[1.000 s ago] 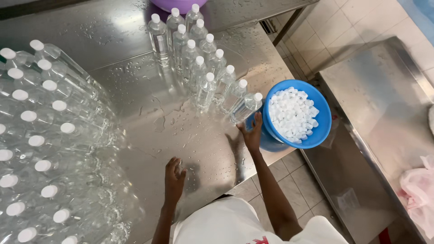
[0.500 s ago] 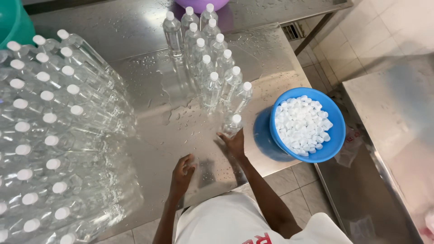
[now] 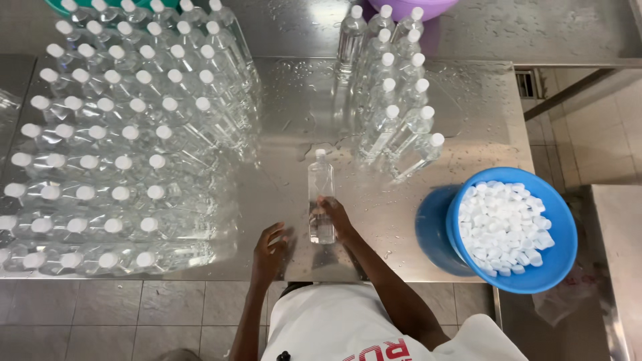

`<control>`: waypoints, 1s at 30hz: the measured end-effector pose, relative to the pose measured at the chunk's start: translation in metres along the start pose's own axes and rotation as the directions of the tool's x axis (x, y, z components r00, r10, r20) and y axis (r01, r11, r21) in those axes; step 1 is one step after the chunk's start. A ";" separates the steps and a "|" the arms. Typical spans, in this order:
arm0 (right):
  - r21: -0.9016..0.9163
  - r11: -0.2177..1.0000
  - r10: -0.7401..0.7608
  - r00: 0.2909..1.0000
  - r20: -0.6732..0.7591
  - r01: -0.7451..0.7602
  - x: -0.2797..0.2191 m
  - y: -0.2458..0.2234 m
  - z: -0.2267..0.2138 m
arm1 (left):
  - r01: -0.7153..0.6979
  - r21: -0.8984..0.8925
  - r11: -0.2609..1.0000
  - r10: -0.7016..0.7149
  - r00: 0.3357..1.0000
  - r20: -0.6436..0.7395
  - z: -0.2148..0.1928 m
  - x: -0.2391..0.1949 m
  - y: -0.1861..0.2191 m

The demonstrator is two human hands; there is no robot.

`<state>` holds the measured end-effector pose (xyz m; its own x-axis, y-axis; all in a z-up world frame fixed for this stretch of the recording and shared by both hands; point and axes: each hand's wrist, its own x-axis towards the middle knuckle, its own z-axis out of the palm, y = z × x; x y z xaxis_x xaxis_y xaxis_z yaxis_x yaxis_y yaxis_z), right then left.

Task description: The person repeatedly picks up clear plastic bottles filled with liquid from a stainless steel table, takes a white cap from a blue bowl, and screws the cap onto each bottle by hand. The capped bottles are then placed back onto the table in organized rows.

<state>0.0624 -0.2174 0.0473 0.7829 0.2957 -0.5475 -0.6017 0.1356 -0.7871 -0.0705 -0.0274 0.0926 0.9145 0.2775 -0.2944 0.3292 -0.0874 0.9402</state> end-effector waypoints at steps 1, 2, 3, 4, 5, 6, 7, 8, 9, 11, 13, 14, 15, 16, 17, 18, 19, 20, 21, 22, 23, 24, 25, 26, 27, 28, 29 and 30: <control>-0.003 1.000 0.002 1.000 0.011 -0.002 0.015 0.015 -0.005 | 0.001 0.000 1.000 -0.001 1.000 -0.012 -0.006 -0.005 -0.006; -0.038 0.999 -0.005 1.000 -0.004 0.005 0.028 0.030 -0.013 | 0.034 -0.002 0.999 -0.034 0.999 -0.017 -0.010 -0.011 -0.012; -0.074 0.997 -0.013 1.000 -0.018 0.012 0.042 0.045 -0.021 | 0.068 -0.005 0.998 -0.068 0.997 -0.022 -0.013 -0.016 -0.019; -0.075 0.997 -0.010 1.000 -0.019 0.008 0.038 0.040 -0.016 | 0.071 -0.006 0.997 -0.071 0.997 -0.023 -0.015 -0.019 -0.021; -0.072 0.997 -0.004 1.000 -0.016 0.003 0.034 0.035 -0.011 | 0.093 -0.015 0.996 -0.094 0.995 -0.019 -0.016 -0.021 -0.023; -0.068 0.998 -0.002 1.000 -0.013 0.001 0.031 0.029 -0.007 | 0.112 -0.024 0.993 -0.112 0.994 -0.013 -0.018 -0.021 -0.025; -0.069 0.998 -0.002 1.000 -0.014 0.001 0.029 0.028 -0.002 | 0.112 -0.025 0.993 -0.112 0.994 -0.013 -0.017 -0.019 -0.026; -0.044 0.999 -0.006 1.000 -0.024 0.005 0.026 0.028 0.003 | 0.115 -0.020 0.993 -0.115 0.993 0.002 -0.018 -0.017 -0.027; -0.019 1.000 -0.010 0.999 -0.033 0.009 0.023 0.027 0.008 | 0.118 -0.016 0.993 -0.117 0.993 0.017 -0.018 -0.015 -0.028; -0.004 0.999 -0.032 0.999 -0.026 0.032 0.043 0.044 -0.001 | 0.115 -0.027 0.993 -0.114 0.993 0.030 -0.017 -0.009 -0.029; 0.013 0.998 -0.055 0.998 -0.019 0.056 0.054 0.052 -0.008 | 0.112 -0.037 0.993 -0.110 0.993 0.044 -0.018 -0.002 -0.025; -0.075 0.993 -0.090 0.996 -0.009 0.089 0.056 0.053 -0.008 | 0.093 -0.018 0.996 -0.091 0.993 0.072 -0.021 0.001 -0.020; -0.162 0.979 -0.124 0.992 0.004 0.123 0.057 0.055 -0.009 | 0.073 0.001 0.997 -0.072 0.992 0.100 -0.024 0.003 -0.015; -0.161 0.979 -0.126 0.992 0.002 0.125 0.048 0.049 -0.002 | 0.071 0.002 0.997 -0.071 0.992 0.103 -0.027 0.001 -0.013; -0.125 0.980 -0.153 0.988 0.024 0.155 0.038 0.043 0.005 | 0.048 0.045 0.998 -0.054 0.986 0.159 -0.030 -0.002 -0.011; -0.089 0.977 -0.190 0.980 0.052 0.194 0.035 0.033 0.014 | 0.013 0.086 0.996 -0.031 0.977 0.211 -0.034 0.002 -0.007; -0.087 0.975 -0.200 0.978 0.055 0.205 0.038 0.016 0.015 | 0.002 0.087 0.996 -0.020 0.978 0.209 -0.039 0.009 0.003; -0.157 0.963 -0.212 0.975 0.068 0.221 0.034 0.006 0.015 | -0.020 0.106 0.994 -0.005 0.975 0.223 -0.044 0.007 0.011; -0.225 0.945 -0.223 0.971 0.081 0.236 0.030 -0.005 0.014 | -0.041 0.125 0.991 0.011 0.971 0.238 -0.049 0.006 0.019; -0.221 0.946 -0.225 0.971 0.079 0.238 0.029 -0.015 0.021 | -0.043 0.129 0.991 0.011 0.970 0.241 -0.051 0.013 0.022; -0.271 0.924 -0.261 0.963 0.074 0.271 0.028 -0.025 0.028 | -0.044 0.129 0.991 0.015 0.975 0.221 -0.053 0.020 0.025; -0.318 0.901 -0.290 0.955 0.064 0.295 0.022 -0.032 0.033 | -0.040 0.130 0.991 0.013 0.979 0.205 -0.054 0.023 0.028; -0.312 0.905 -0.287 0.956 0.055 0.290 0.030 -0.030 0.033 | -0.037 0.136 0.990 0.007 0.977 0.214 -0.051 0.034 0.034; -0.369 0.875 -0.319 0.946 0.046 0.313 0.036 -0.028 0.031 | -0.097 0.108 0.989 0.076 0.980 0.186 -0.047 0.043 0.040; -0.424 0.842 -0.351 0.935 0.040 0.334 0.043 -0.026 0.029 | -0.158 0.082 0.984 0.144 0.977 0.155 -0.042 0.053 0.045; -0.423 0.842 -0.352 0.935 0.035 0.333 0.035 -0.030 0.035 | -0.159 0.082 0.984 0.144 0.977 0.159 -0.036 0.062 0.063; -0.417 0.844 -0.357 0.934 0.031 0.337 0.026 -0.035 0.041 | -0.227 0.049 0.973 0.220 0.969 0.110 -0.031 0.070 0.081; -0.413 0.846 -0.360 0.933 0.023 0.336 0.015 -0.039 0.044 | -0.293 0.015 0.956 0.291 0.955 0.059 -0.023 0.077 0.099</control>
<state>0.0909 -0.1761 0.0824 0.9430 0.2489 -0.2210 -0.1801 -0.1768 -0.9676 0.0272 0.0076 0.1669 0.9829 0.1832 -0.0174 0.0507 -0.1787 0.9826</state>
